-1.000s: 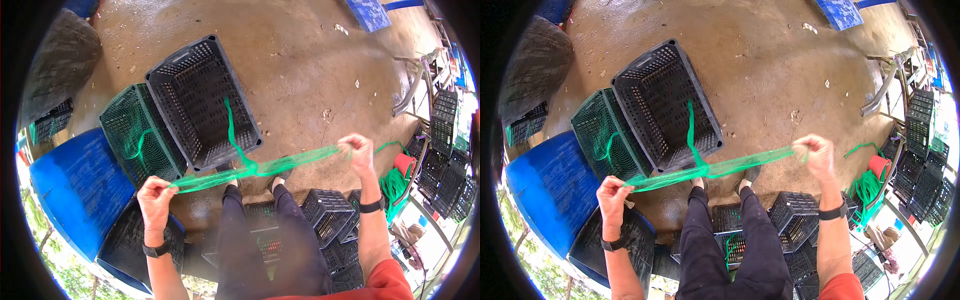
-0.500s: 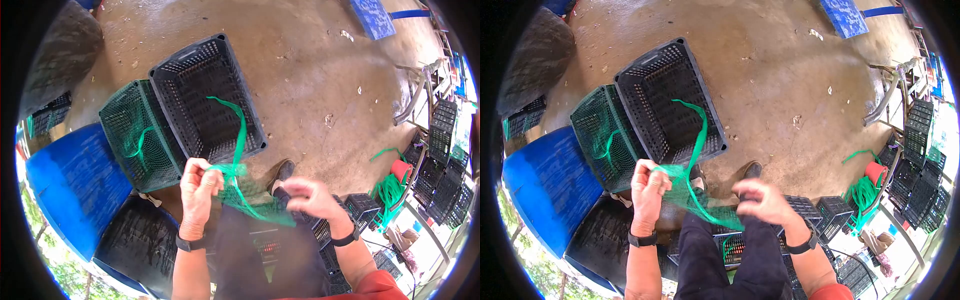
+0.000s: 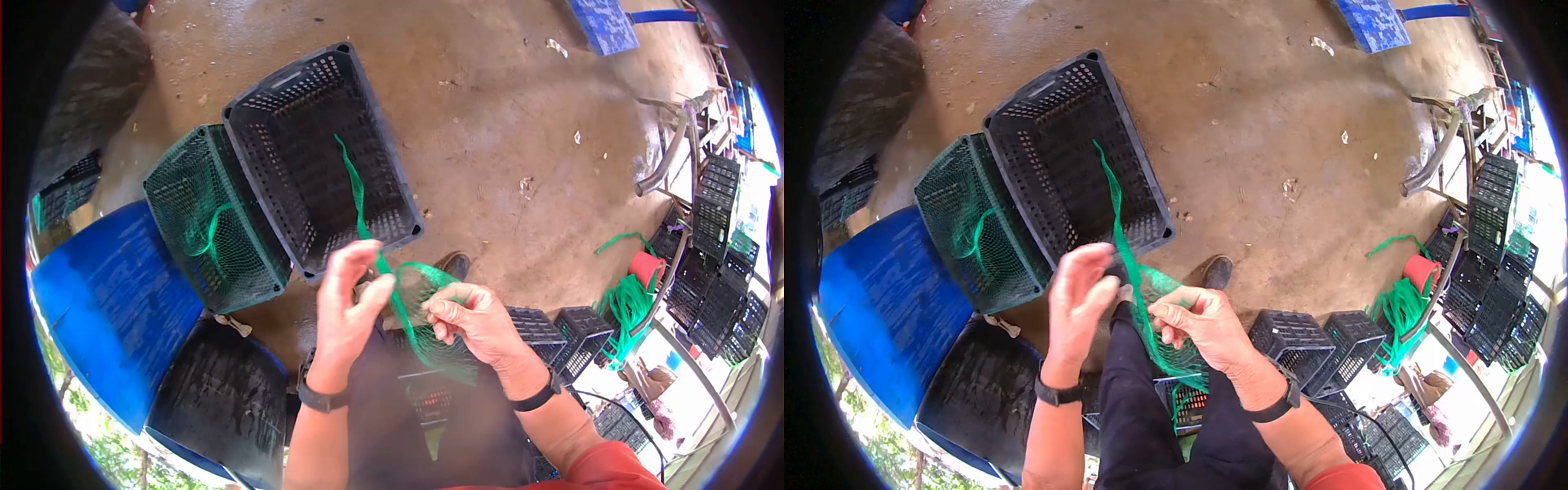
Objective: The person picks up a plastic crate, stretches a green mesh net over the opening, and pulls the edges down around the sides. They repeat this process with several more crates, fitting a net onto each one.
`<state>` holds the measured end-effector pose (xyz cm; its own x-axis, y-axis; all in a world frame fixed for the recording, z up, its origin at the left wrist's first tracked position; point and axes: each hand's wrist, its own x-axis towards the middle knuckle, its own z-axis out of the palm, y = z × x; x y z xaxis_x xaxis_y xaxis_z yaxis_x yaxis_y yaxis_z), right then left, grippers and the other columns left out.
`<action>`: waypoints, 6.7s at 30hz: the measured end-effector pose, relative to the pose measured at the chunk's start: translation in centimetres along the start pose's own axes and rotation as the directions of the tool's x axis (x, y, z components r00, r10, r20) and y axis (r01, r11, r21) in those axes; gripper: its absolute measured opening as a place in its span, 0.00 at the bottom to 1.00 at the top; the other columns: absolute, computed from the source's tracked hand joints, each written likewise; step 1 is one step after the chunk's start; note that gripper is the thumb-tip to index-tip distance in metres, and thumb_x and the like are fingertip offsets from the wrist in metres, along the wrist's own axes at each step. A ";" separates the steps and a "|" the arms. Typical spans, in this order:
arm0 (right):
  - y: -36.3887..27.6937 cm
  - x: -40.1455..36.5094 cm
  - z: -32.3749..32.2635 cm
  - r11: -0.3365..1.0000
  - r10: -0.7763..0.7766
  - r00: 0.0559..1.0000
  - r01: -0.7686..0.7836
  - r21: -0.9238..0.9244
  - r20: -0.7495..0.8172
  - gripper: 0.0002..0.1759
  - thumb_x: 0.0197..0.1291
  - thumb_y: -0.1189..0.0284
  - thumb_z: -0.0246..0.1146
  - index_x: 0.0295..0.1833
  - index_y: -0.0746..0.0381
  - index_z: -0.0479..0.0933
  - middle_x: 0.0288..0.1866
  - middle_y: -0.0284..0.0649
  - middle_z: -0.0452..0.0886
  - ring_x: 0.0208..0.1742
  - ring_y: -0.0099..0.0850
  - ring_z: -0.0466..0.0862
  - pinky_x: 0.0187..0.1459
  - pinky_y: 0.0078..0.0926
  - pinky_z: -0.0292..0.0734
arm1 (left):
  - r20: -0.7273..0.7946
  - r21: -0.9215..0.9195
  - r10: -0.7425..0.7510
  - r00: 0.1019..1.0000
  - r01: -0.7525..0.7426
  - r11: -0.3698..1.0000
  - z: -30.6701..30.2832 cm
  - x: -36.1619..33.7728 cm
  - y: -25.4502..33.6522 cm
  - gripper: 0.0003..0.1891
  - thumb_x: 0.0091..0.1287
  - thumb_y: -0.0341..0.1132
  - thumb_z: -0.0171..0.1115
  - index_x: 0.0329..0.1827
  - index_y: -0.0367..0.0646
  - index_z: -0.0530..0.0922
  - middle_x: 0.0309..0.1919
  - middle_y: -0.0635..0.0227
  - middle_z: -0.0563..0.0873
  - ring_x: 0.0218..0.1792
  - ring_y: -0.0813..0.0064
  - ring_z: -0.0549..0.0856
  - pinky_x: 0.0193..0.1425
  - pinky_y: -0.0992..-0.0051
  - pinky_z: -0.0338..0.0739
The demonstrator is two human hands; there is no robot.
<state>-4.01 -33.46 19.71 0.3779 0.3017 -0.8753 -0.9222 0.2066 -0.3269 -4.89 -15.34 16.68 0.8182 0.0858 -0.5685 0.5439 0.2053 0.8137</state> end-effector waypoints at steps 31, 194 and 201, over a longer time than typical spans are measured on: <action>-2.3 4.1 1.6 0.996 -0.077 0.997 0.078 -0.038 0.033 0.08 0.65 0.67 0.56 0.36 0.61 0.73 0.33 0.30 0.75 0.34 0.20 0.77 0.40 0.21 0.74 | 0.351 -0.936 -0.536 0.768 0.304 -0.178 -5.5 -1.4 -2.5 0.06 0.70 0.27 0.46 0.41 0.36 0.72 0.31 0.67 0.77 0.34 0.77 0.75 0.39 0.79 0.75; 5.7 27.7 -6.4 0.414 -0.673 0.700 0.089 -0.906 -0.238 0.20 0.59 0.72 0.60 0.56 0.67 0.68 0.45 0.45 0.80 0.47 0.36 0.78 0.52 0.28 0.69 | -0.646 -0.535 -0.531 0.548 0.171 0.827 -12.9 3.1 -28.2 0.06 0.66 0.36 0.60 0.34 0.45 0.74 0.25 0.81 0.73 0.25 0.89 0.70 0.28 0.85 0.66; 5.9 27.7 -6.9 0.396 -0.681 0.716 0.182 -0.900 -0.155 0.16 0.60 0.73 0.58 0.52 0.67 0.69 0.42 0.46 0.80 0.44 0.37 0.79 0.50 0.29 0.69 | -0.536 -0.723 -0.577 0.616 0.018 0.690 -13.8 4.1 -32.4 0.05 0.64 0.33 0.61 0.37 0.43 0.76 0.32 0.72 0.82 0.31 0.82 0.80 0.38 0.81 0.76</action>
<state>0.49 -30.33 -8.88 0.8859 -0.0689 -0.4588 -0.3702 -0.7011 -0.6094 -21.78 -8.18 -13.69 0.0898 0.4569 -0.8850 0.2551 0.8484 0.4638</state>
